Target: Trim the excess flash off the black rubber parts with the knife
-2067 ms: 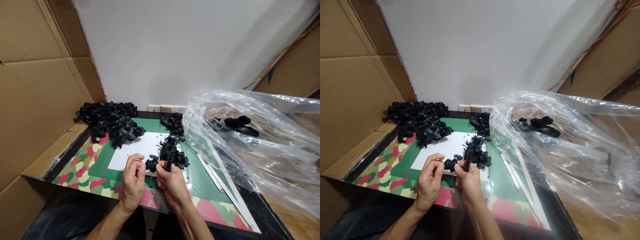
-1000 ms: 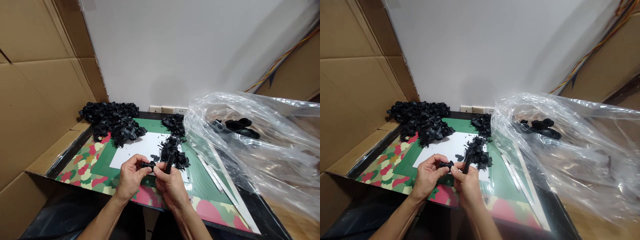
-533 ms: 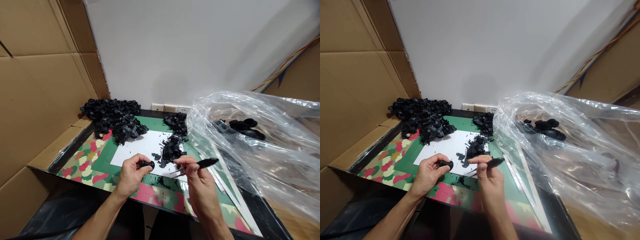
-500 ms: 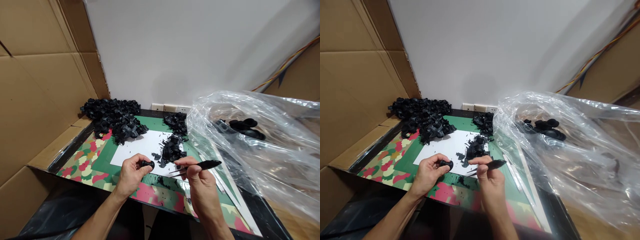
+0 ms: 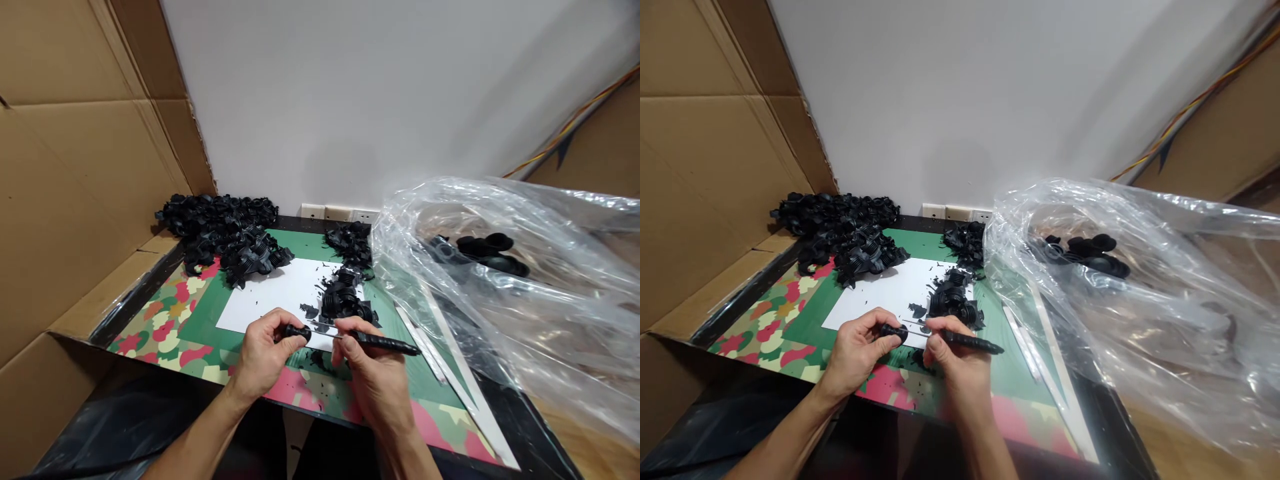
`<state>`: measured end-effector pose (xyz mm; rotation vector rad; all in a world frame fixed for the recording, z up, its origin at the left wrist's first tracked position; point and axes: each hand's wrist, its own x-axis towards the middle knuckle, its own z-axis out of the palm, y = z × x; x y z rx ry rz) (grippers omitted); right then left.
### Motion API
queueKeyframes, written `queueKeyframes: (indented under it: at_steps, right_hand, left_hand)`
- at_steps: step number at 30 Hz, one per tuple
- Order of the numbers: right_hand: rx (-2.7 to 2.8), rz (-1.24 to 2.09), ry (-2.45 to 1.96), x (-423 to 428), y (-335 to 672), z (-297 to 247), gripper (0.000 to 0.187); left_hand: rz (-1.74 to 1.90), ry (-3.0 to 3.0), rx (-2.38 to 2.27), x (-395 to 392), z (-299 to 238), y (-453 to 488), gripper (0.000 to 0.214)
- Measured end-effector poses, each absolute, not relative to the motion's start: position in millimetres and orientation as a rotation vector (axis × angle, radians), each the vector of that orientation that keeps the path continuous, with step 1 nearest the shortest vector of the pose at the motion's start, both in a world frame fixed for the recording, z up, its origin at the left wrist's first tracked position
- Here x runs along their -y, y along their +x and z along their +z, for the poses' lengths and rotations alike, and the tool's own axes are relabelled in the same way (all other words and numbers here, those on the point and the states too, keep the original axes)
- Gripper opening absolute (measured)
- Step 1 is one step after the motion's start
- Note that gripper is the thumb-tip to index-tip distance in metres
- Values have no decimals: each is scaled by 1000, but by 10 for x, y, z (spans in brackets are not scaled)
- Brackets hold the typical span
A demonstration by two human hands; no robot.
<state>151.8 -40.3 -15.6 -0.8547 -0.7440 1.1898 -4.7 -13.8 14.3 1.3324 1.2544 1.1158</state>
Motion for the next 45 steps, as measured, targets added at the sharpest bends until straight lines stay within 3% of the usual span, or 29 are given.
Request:
queueKeyframes:
  at_steps: [5, 21, 25, 28, 31, 34, 39, 45]
  right_hand:
    - [764, 1152, -834, 402, 1499, -180, 21]
    - [843, 1102, -894, 429, 1464, -210, 13]
    - [1130, 705, -898, 449, 1416, -166, 4]
    - [1329, 316, -908, 414, 1460, -83, 13]
    - [1171, 135, -969, 341, 1586, -13, 13]
    - [947, 335, -1012, 306, 1681, -11, 4]
    - [818, 813, -903, 377, 1625, -121, 14]
    - [881, 1023, -807, 437, 1505, -150, 14]
  left_hand:
    - [1031, 1147, -1241, 126, 167, -26, 17]
    - [1104, 1293, -1249, 134, 121, -46, 11]
    - [1075, 1221, -1282, 183, 121, 7, 11]
    - [984, 1225, -1252, 252, 106, 43, 10]
    - [1017, 1263, -1270, 272, 97, 34, 10]
    - [1107, 1262, -1275, 234, 90, -4, 12]
    - [1208, 1327, -1248, 200, 58, -36, 10]
    - [1257, 1411, -1227, 216, 61, -36, 10]
